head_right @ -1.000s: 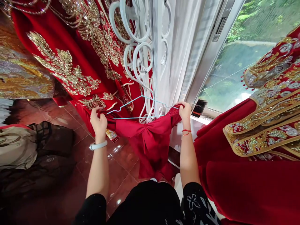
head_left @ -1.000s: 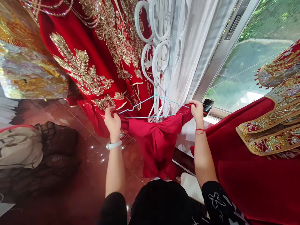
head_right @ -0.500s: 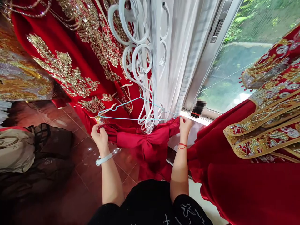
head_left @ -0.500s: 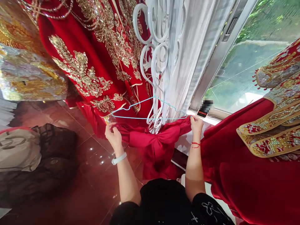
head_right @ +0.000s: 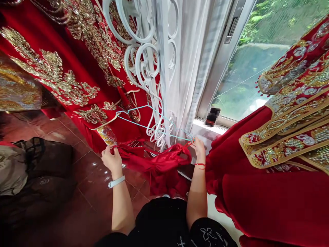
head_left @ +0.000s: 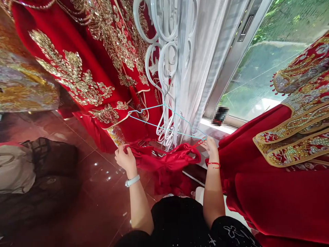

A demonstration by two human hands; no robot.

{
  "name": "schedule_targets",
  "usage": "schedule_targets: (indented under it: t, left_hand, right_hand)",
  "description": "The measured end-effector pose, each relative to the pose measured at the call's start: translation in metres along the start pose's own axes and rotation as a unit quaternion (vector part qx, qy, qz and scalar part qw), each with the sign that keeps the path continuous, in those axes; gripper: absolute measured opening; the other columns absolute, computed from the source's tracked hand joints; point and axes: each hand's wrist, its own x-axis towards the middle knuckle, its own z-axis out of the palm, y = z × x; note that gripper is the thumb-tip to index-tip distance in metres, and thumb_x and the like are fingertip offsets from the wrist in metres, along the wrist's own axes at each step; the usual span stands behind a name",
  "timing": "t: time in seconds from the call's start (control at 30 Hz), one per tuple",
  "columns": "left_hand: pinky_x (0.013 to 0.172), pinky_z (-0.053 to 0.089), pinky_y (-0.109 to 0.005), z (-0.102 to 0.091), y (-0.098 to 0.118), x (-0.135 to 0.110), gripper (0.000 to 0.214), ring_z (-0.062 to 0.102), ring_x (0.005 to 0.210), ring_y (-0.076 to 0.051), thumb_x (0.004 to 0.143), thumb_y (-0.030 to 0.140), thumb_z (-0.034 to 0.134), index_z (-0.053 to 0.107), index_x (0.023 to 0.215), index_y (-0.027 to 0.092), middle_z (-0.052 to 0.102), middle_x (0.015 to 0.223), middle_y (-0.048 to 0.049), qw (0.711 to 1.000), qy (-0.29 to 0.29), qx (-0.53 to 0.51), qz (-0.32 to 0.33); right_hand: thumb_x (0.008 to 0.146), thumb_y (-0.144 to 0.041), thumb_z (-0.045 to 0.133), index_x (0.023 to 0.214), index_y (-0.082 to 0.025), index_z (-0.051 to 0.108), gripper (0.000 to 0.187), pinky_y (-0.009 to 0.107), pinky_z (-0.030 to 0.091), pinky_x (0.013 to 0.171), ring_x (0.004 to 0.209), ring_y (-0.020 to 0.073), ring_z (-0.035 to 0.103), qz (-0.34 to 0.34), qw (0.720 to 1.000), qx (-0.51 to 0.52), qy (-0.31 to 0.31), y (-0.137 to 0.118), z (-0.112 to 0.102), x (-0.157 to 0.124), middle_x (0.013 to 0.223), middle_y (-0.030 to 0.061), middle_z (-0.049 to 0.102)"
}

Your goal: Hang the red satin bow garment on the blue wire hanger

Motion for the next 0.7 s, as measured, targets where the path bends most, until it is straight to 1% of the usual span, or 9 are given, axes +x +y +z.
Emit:
schedule_targets:
  t: [0.1,0.17,0.27,0.33,0.4,0.47,0.57,0.63,0.7]
  left_hand:
    - [0.101,0.042,-0.062,0.004,0.003,-0.008,0.028,0.053,0.122,-0.042,0.094,0.027,0.050,0.070,0.112,0.020,0.059,0.134,-0.0189,0.996,0.009,0.054,-0.066]
    - [0.103,0.039,-0.063,0.004,0.003,-0.010,0.027,0.048,0.128,-0.045,0.093,0.030,0.052,0.071,0.109,0.019,0.057,0.138,-0.0201,0.994,0.023,0.077,-0.080]
    - [0.105,0.037,-0.061,0.003,-0.001,-0.006,0.024,0.048,0.130,-0.044,0.092,0.030,0.052,0.071,0.099,0.018,0.064,0.130,-0.0186,0.994,0.016,0.092,-0.061]
    - [0.104,0.039,-0.059,0.003,-0.006,-0.001,0.023,0.058,0.118,-0.038,0.090,0.026,0.050,0.071,0.095,0.018,0.072,0.108,-0.0150,0.995,-0.030,0.078,-0.051]
    - [0.099,0.044,-0.052,0.005,-0.011,0.004,0.021,0.066,0.097,-0.030,0.086,0.024,0.053,0.071,0.096,0.019,0.073,0.087,-0.0093,0.995,-0.092,0.029,-0.029]
    - [0.090,0.050,-0.043,0.008,-0.014,0.008,0.022,0.067,0.080,-0.024,0.080,0.025,0.058,0.071,0.097,0.021,0.072,0.077,-0.0052,0.988,-0.150,-0.038,0.016]
    - [0.078,0.052,-0.036,0.015,-0.012,0.006,0.021,0.064,0.068,-0.021,0.076,0.028,0.061,0.071,0.094,0.021,0.070,0.069,-0.0024,0.968,-0.228,-0.079,0.063]
    - [0.076,0.051,-0.036,0.019,-0.007,0.002,0.020,0.064,0.067,-0.022,0.078,0.028,0.059,0.071,0.093,0.021,0.069,0.067,-0.0020,0.959,-0.270,-0.055,0.057]
    - [0.079,0.050,-0.037,0.020,-0.003,-0.004,0.020,0.066,0.070,-0.023,0.081,0.027,0.057,0.070,0.095,0.021,0.070,0.067,-0.0023,0.955,-0.291,-0.021,0.048]
  right_hand:
    - [0.078,-0.025,0.060,0.063,-0.023,0.060,0.015,0.030,0.059,0.069,0.067,0.0170,0.066,0.017,0.995,0.079,-0.058,0.000,-0.001,-0.007,0.070,0.0044,0.070]
    - [0.070,-0.024,0.069,0.071,-0.023,0.069,0.002,0.028,0.058,0.067,0.071,0.0159,0.068,0.011,0.986,0.135,-0.093,0.002,-0.006,-0.010,0.084,0.0059,0.077]
    - [0.056,-0.024,0.083,0.080,-0.024,0.076,0.025,0.027,0.054,0.060,0.075,0.0174,0.070,-0.021,0.966,0.223,-0.126,0.006,-0.015,-0.012,0.100,0.0085,0.080]
    - [0.052,-0.026,0.088,0.079,-0.026,0.077,0.030,0.031,0.058,0.065,0.089,0.0231,0.075,-0.050,0.954,0.263,-0.133,0.006,-0.019,-0.015,0.105,0.0096,0.081]
    - [0.052,-0.029,0.090,0.077,-0.029,0.078,0.028,0.041,0.062,0.081,0.110,0.0291,0.073,-0.080,0.943,0.285,-0.151,0.002,-0.018,-0.020,0.111,0.0094,0.081]
    - [0.057,-0.029,0.090,0.078,-0.031,0.080,0.024,0.049,0.059,0.097,0.124,0.0311,0.069,-0.113,0.935,0.289,-0.171,-0.006,-0.012,-0.027,0.118,0.0078,0.080]
    - [0.061,-0.024,0.091,0.089,-0.029,0.083,0.029,0.052,0.055,0.108,0.126,0.0320,0.068,-0.159,0.939,0.252,-0.174,-0.021,0.002,-0.036,0.122,0.0076,0.079]
    - [0.060,-0.022,0.091,0.097,-0.026,0.084,0.037,0.051,0.054,0.110,0.123,0.0323,0.070,-0.180,0.944,0.216,-0.170,-0.028,0.010,-0.039,0.119,0.0083,0.079]
    - [0.059,-0.024,0.091,0.100,-0.023,0.084,0.041,0.051,0.055,0.109,0.120,0.0322,0.071,-0.187,0.951,0.187,-0.162,-0.031,0.016,-0.038,0.117,0.0085,0.080]
